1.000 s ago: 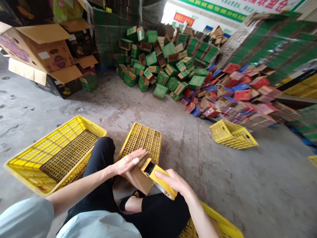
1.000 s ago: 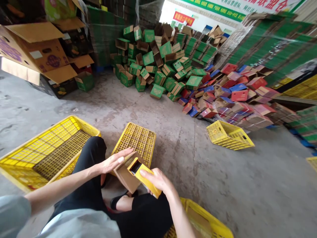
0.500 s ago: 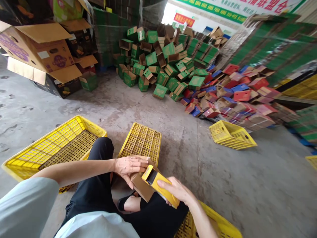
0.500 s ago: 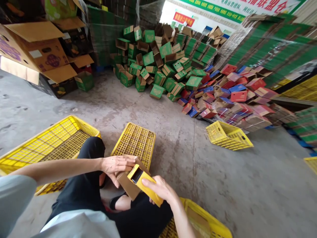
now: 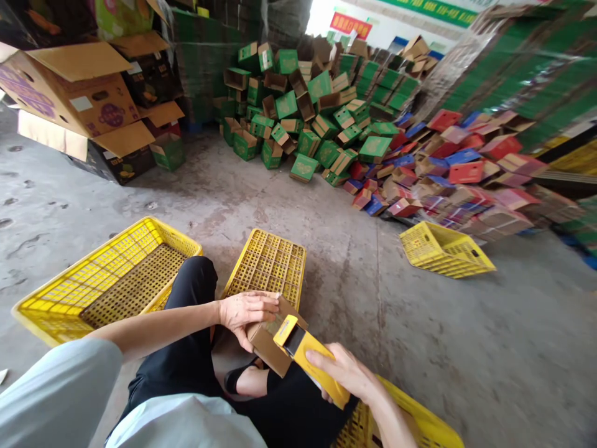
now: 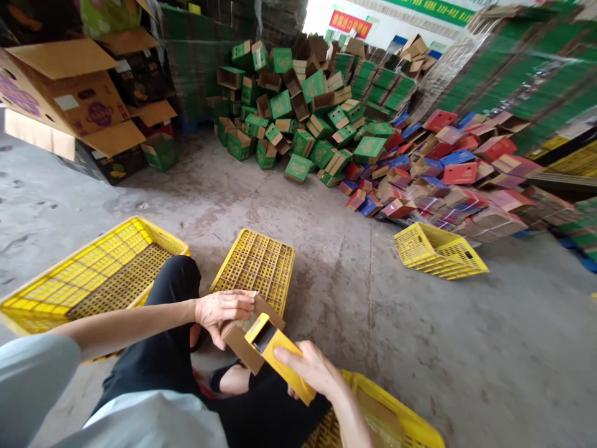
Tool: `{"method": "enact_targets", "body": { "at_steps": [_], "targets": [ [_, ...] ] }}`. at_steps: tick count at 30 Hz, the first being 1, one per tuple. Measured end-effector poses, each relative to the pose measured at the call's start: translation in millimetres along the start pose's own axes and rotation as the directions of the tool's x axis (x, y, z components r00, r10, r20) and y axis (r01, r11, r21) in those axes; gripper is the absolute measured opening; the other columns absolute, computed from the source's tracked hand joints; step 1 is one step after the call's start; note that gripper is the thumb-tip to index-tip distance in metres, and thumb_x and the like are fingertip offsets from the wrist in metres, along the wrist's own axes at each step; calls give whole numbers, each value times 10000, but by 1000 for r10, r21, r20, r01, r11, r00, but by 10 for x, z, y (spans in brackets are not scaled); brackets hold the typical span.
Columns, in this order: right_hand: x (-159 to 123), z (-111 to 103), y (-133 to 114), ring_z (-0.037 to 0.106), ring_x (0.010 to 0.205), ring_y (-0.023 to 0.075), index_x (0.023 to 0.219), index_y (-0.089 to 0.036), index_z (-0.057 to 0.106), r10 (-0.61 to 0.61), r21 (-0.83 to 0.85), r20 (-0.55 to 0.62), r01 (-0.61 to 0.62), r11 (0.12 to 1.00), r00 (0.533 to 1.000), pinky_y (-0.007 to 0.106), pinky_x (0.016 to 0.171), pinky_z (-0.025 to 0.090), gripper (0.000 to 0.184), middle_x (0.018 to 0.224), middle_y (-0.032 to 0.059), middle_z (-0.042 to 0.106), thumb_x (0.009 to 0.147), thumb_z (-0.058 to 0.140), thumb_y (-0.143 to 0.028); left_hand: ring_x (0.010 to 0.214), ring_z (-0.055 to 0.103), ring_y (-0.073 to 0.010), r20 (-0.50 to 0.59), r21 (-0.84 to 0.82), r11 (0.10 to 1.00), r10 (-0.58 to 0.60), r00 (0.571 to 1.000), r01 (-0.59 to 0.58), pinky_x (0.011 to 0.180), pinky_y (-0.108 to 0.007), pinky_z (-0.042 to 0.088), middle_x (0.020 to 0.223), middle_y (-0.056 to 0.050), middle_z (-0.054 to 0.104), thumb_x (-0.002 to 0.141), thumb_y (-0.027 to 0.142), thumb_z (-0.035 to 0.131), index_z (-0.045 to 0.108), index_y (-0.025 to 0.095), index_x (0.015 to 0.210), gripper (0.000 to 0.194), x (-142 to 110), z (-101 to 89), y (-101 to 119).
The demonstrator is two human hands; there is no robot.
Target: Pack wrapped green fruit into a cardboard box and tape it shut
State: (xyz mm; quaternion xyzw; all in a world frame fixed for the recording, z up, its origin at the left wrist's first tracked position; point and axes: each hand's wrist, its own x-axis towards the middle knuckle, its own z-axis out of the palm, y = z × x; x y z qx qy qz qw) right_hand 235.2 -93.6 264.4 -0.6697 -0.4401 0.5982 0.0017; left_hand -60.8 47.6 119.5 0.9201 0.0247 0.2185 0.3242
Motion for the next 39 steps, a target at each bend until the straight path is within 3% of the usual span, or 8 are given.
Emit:
{"method": "enact_targets", "body": {
  "at_steps": [7, 11, 14, 20, 24, 34, 39],
  "targets": [
    [30, -68, 192, 709, 542, 197, 910, -187, 631, 12, -8, -83, -13, 1000, 997, 225, 480, 526, 616, 584, 34, 712, 795, 621, -792, 1484, 412, -388, -26, 103, 995, -5, 1000, 8, 1256, -473, 316, 1490, -222, 545, 803, 821, 620, 533, 142, 1480, 962, -201, -177, -11],
    [140, -35, 165, 712, 530, 199, 823, -179, 638, -28, -30, -72, 25, 999, 997, 221, 472, 526, 604, 569, 43, 711, 813, 617, -782, 1496, 394, -388, 12, 175, 984, -44, 999, 42, 1284, -522, 204, 1562, -193, 481, 854, 764, 622, 517, 228, 1511, 855, -226, -283, 121],
    [189, -27, 143, 706, 514, 196, 815, -177, 639, -52, -35, -61, 50, 998, 997, 217, 452, 513, 600, 561, 40, 708, 825, 613, -777, 1501, 393, -377, 35, 184, 983, -26, 999, 19, 1299, -543, 120, 1598, -176, 449, 876, 742, 615, 514, 227, 1514, 826, -163, -343, 261],
    [221, -44, 74, 685, 485, 188, 819, -172, 649, -56, -53, -31, 55, 997, 998, 220, 443, 503, 597, 565, 42, 714, 850, 592, -765, 1527, 354, -352, 78, 171, 984, 43, 996, -56, 1308, -517, 152, 1622, -176, 406, 970, 658, 533, 400, 154, 1594, 813, 24, -183, 452],
    [238, -22, 7, 676, 470, 173, 812, -176, 640, -44, -37, -16, 43, 998, 999, 211, 458, 502, 592, 564, 34, 712, 848, 594, -765, 1519, 370, -339, 80, 171, 984, 39, 996, -52, 1301, -502, 193, 1609, -190, 411, 989, 628, 523, 350, 141, 1617, 813, -23, -76, 381],
    [311, 113, -78, 702, 522, 190, 868, -180, 641, -98, 2, 35, 98, 995, 995, 222, 488, 521, 620, 572, 28, 712, 828, 583, -796, 1482, 440, -317, 98, 3, 999, -49, 994, 49, 1296, -474, 225, 1546, -121, 527, 923, 709, 577, 509, 237, 1539, 779, -216, -287, 130],
    [180, 76, 34, 696, 516, 188, 893, -193, 628, -34, 29, 15, 33, 999, 999, 225, 494, 525, 609, 557, 19, 697, 803, 595, -795, 1476, 449, -316, 77, -23, 1000, -16, 997, 18, 1292, -467, 241, 1548, -119, 525, 912, 697, 606, 504, 242, 1542, 784, -224, -311, 75]
  ]
}}
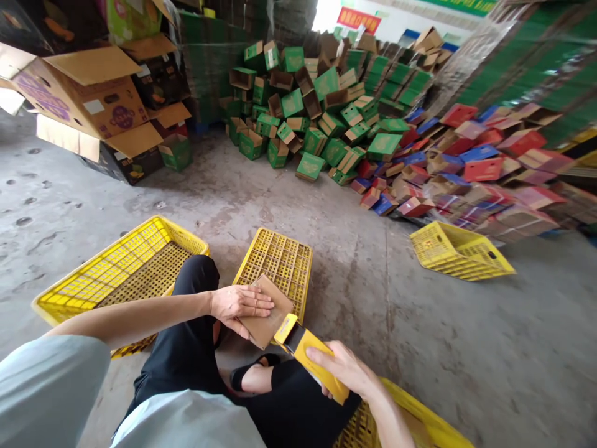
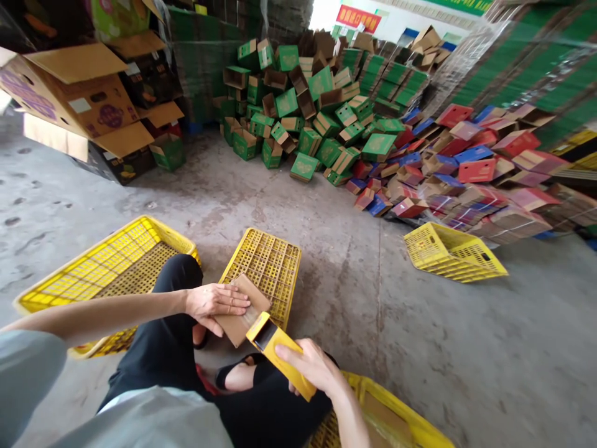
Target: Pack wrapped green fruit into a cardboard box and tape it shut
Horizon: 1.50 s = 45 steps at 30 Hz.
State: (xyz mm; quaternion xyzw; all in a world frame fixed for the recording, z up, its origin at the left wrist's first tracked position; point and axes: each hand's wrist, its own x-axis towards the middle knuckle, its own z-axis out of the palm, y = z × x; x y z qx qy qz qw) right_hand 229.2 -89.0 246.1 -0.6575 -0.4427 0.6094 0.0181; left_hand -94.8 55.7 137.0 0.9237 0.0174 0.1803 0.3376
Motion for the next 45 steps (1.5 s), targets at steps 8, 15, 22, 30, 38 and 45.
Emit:
{"method": "enact_targets", "body": {
  "at_steps": [8, 15, 22, 30, 38, 45],
  "targets": [
    [-101, -17, 220, 712, 544, 196, 910, -188, 622, 45, -1, -111, -45, 999, 993, 228, 489, 530, 623, 581, 30, 716, 789, 636, -799, 1501, 406, -342, 23, 93, 996, 8, 1000, -10, 1298, -475, 197, 1575, -137, 490, 909, 755, 544, 468, 201, 1564, 862, 51, 8, 172],
    [-48, 16, 268, 720, 542, 193, 892, -173, 641, 32, -2, -105, -32, 999, 994, 216, 480, 528, 634, 582, 35, 718, 816, 608, -802, 1540, 324, -360, 66, 222, 974, 21, 998, -36, 1308, -524, 82, 1620, -155, 417, 951, 728, 484, 345, 157, 1622, 892, 166, 119, 390],
    [-74, 20, 246, 715, 526, 197, 890, -174, 614, 39, -3, -109, -40, 999, 993, 228, 487, 534, 599, 565, 42, 708, 812, 631, -767, 1576, 249, -294, 152, 309, 947, 44, 987, -90, 1312, -460, 116, 1675, -165, 292, 993, 701, 412, 148, 86, 1662, 946, 360, 258, 481],
    [-144, 35, 284, 703, 529, 190, 881, -197, 616, 9, 42, -59, -6, 999, 998, 223, 482, 517, 626, 563, 18, 699, 769, 616, -813, 1576, 253, -284, 184, 285, 955, 22, 983, -75, 1312, -430, 123, 1681, -134, 290, 996, 676, 432, 190, 139, 1665, 891, 296, 197, 426],
    [-139, -39, 508, 690, 510, 185, 909, -202, 599, 66, 41, -81, -62, 997, 995, 218, 467, 497, 630, 567, 10, 706, 755, 650, -811, 1560, 287, -318, 137, 203, 977, 33, 990, -60, 1308, -468, 110, 1679, -150, 284, 959, 735, 463, 162, 149, 1670, 969, 260, 180, 373],
    [158, 79, 419, 691, 491, 186, 811, -190, 633, 58, -8, -56, -59, 998, 997, 228, 471, 525, 495, 569, 37, 702, 880, 604, -680, 1549, 318, -306, 28, 236, 972, -19, 999, 12, 1307, -485, 139, 1650, -134, 366, 997, 715, 384, 221, 207, 1662, 852, 207, 188, 401]
  ]
}}
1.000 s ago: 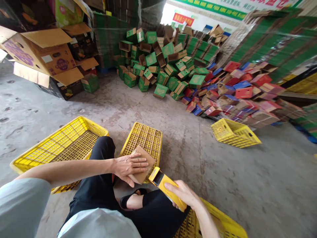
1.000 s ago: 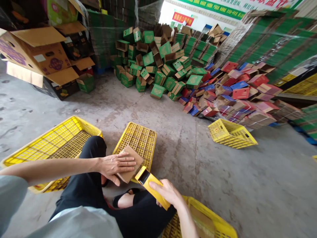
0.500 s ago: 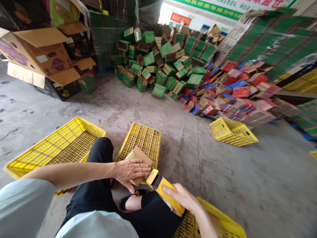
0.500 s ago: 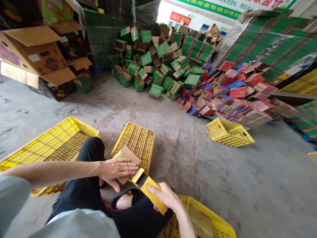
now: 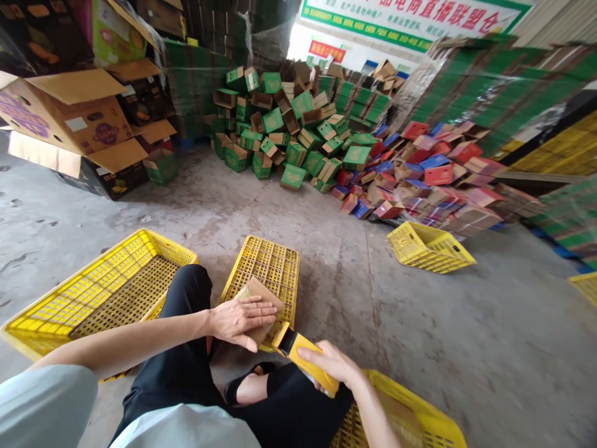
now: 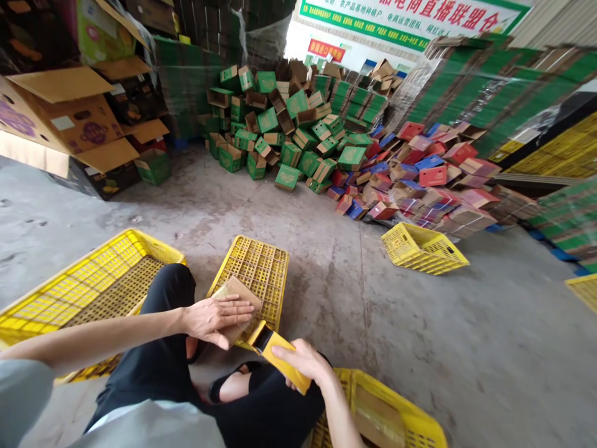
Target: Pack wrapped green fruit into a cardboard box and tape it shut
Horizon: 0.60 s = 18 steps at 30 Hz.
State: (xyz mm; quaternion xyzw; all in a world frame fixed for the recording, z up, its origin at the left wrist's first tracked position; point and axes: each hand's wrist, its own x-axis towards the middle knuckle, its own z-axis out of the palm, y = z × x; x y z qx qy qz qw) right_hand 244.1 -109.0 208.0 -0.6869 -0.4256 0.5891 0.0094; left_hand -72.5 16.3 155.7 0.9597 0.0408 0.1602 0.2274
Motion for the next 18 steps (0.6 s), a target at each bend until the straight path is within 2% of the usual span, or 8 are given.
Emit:
{"method": "enact_targets", "body": {
  "at_steps": [2, 4, 5, 7, 9, 11, 15, 18],
  "targets": [
    [37, 25, -68, 706, 515, 200, 815, -186, 644, -23, -4, 19, 23, 1000, 1000, 253, 505, 560, 483, 582, 48, 701, 901, 593, -658, 1568, 268, -314, -92, 17, 994, -105, 990, 107, 1305, -514, 126, 1675, -134, 313, 1010, 699, 358, 218, 214, 1661, 823, -25, 35, 3],
    [63, 46, -127, 721, 549, 218, 796, -183, 646, -30, -10, 34, 30, 1000, 999, 290, 556, 598, 489, 603, 68, 703, 911, 585, -655, 1588, 191, -326, -224, -31, 961, -273, 935, 274, 1304, -526, 127, 1700, -138, 243, 1011, 695, 362, 216, 196, 1660, 831, -51, 94, -15],
    [77, 58, -151, 727, 567, 226, 790, -184, 644, -25, -14, 32, 25, 1000, 999, 307, 583, 613, 490, 612, 78, 704, 914, 582, -654, 1594, 161, -331, -290, -96, 923, -385, 876, 373, 1303, -525, 136, 1706, -146, 220, 1007, 697, 372, 215, 172, 1658, 851, -62, 127, -35],
    [103, 89, -187, 735, 596, 238, 791, -186, 645, -9, -20, 18, 10, 1000, 1000, 331, 629, 630, 480, 619, 90, 702, 924, 575, -642, 1588, 183, -336, -333, -312, 763, -645, 687, 565, 1296, -506, 187, 1696, -164, 247, 994, 715, 378, 243, 130, 1647, 887, -70, 185, -89],
    [123, 131, -208, 735, 600, 242, 811, -187, 650, -6, -16, -4, 6, 1000, 1000, 335, 635, 633, 459, 611, 88, 695, 924, 584, -628, 1539, 330, -345, -196, -546, 509, -850, 489, 665, 1265, -481, 278, 1625, -169, 407, 983, 740, 349, 378, 126, 1596, 868, -58, 208, -147],
    [123, 180, -217, 729, 583, 236, 814, -186, 651, -22, -5, -31, 22, 1000, 999, 319, 601, 623, 456, 607, 85, 694, 918, 591, -627, 1455, 473, -350, -14, -688, 280, -928, 373, 670, 1216, -446, 362, 1504, -147, 574, 963, 764, 356, 546, 158, 1488, 824, -32, 191, -183],
    [21, 232, -228, 703, 530, 213, 751, -183, 643, -59, 9, -96, 60, 998, 994, 266, 493, 566, 499, 581, 83, 687, 908, 578, -653, 1392, 546, -350, 75, -827, 108, -952, 297, 552, 1152, -399, 437, 1394, -102, 673, 876, 800, 506, 667, 202, 1355, 783, 20, 105, -138],
    [-148, 162, -268, 689, 506, 190, 729, -184, 635, -50, 14, -116, 52, 999, 992, 223, 447, 519, 516, 558, 65, 685, 890, 593, -673, 1304, 626, -342, 125, -907, 34, -930, 346, 419, 1077, -385, 514, 1347, -110, 703, 857, 825, 518, 674, 194, 1338, 809, 52, 95, -74]
  ]
}}
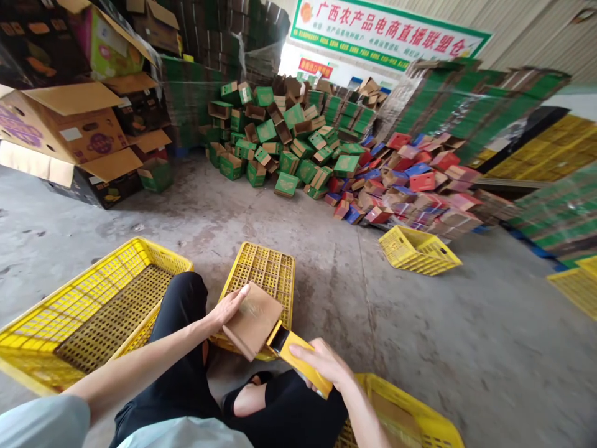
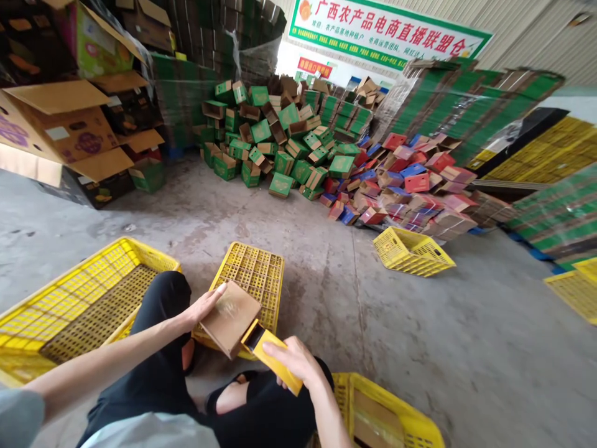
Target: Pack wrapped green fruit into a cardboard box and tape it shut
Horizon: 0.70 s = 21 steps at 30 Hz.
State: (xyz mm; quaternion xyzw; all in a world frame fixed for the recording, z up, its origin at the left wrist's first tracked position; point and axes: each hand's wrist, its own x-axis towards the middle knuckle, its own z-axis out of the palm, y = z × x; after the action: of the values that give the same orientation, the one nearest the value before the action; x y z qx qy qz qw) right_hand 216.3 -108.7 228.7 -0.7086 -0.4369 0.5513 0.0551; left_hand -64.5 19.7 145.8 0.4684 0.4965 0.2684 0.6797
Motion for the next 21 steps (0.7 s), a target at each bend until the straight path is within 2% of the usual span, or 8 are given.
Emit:
{"method": "enact_targets", "body": {
  "at_steps": [4, 6, 8, 10, 13, 16, 19, 21],
  "targets": [
    [-177, -213, -113, 673, 470, 173, 772, -184, 652, 7, -28, -10, -7, 1000, 1000, 203, 436, 493, 515, 539, 34, 690, 860, 633, -692, 1093, 738, -339, 152, -224, 966, -96, 984, 129, 960, -426, 592, 1264, -163, 736, 852, 892, 417, 631, 149, 1372, 932, 78, 124, -134],
    [-182, -277, -149, 667, 459, 180, 763, -180, 662, -12, -36, 24, 13, 999, 1000, 217, 431, 492, 525, 546, 41, 698, 854, 643, -697, 1058, 751, -338, 195, -253, 950, -135, 971, 183, 940, -443, 601, 1256, -186, 735, 849, 927, 314, 597, 129, 1403, 1013, 164, 198, -284],
    [-107, -275, -157, 665, 455, 188, 739, -176, 667, -14, -39, 55, 16, 999, 998, 234, 432, 499, 528, 548, 50, 699, 865, 640, -688, 1109, 737, -331, 194, -205, 964, -128, 973, 167, 978, -434, 589, 1298, -191, 713, 865, 925, 217, 578, 122, 1426, 1044, 240, 242, -466],
    [41, -203, -149, 663, 453, 193, 716, -171, 667, 9, -43, 59, -6, 999, 998, 248, 444, 516, 512, 536, 53, 688, 888, 635, -652, 1190, 702, -326, 140, -105, 986, -111, 984, 127, 1049, -424, 554, 1348, -187, 687, 905, 885, 187, 580, 106, 1429, 1019, 287, 225, -640],
    [340, -9, -172, 677, 478, 196, 730, -162, 680, 29, -23, 61, -27, 999, 998, 259, 481, 554, 436, 540, 53, 685, 908, 658, -560, 1304, 632, -315, 84, 17, 999, -29, 996, 28, 1150, -409, 476, 1395, -151, 664, 970, 799, 207, 595, 103, 1432, 921, 321, 78, -792],
    [652, 216, -305, 706, 527, 212, 776, -151, 693, -5, -8, 88, 6, 1000, 996, 285, 542, 598, 434, 546, 65, 687, 940, 625, -546, 1351, 591, -323, 74, 73, 996, 37, 997, -42, 1193, -414, 430, 1403, -135, 660, 982, 770, 262, 620, 101, 1413, 873, 367, -125, -776],
    [928, 417, -510, 736, 586, 250, 730, -127, 679, -11, -58, 85, 16, 998, 996, 342, 607, 634, 498, 562, 118, 691, 968, 580, -554, 1362, 572, -358, 33, 124, 989, 71, 997, -75, 1195, -455, 419, 1396, -161, 659, 962, 800, 279, 647, 71, 1368, 912, 414, -284, -695],
    [1078, 515, -625, 746, 616, 270, 691, -124, 674, 6, -97, 70, 0, 995, 998, 367, 628, 645, 527, 580, 147, 695, 970, 570, -559, 1423, 507, -364, 3, 190, 969, 161, 987, -159, 1236, -480, 353, 1455, -161, 613, 948, 821, 276, 617, 78, 1406, 937, 409, -346, -673]
  ]
}}
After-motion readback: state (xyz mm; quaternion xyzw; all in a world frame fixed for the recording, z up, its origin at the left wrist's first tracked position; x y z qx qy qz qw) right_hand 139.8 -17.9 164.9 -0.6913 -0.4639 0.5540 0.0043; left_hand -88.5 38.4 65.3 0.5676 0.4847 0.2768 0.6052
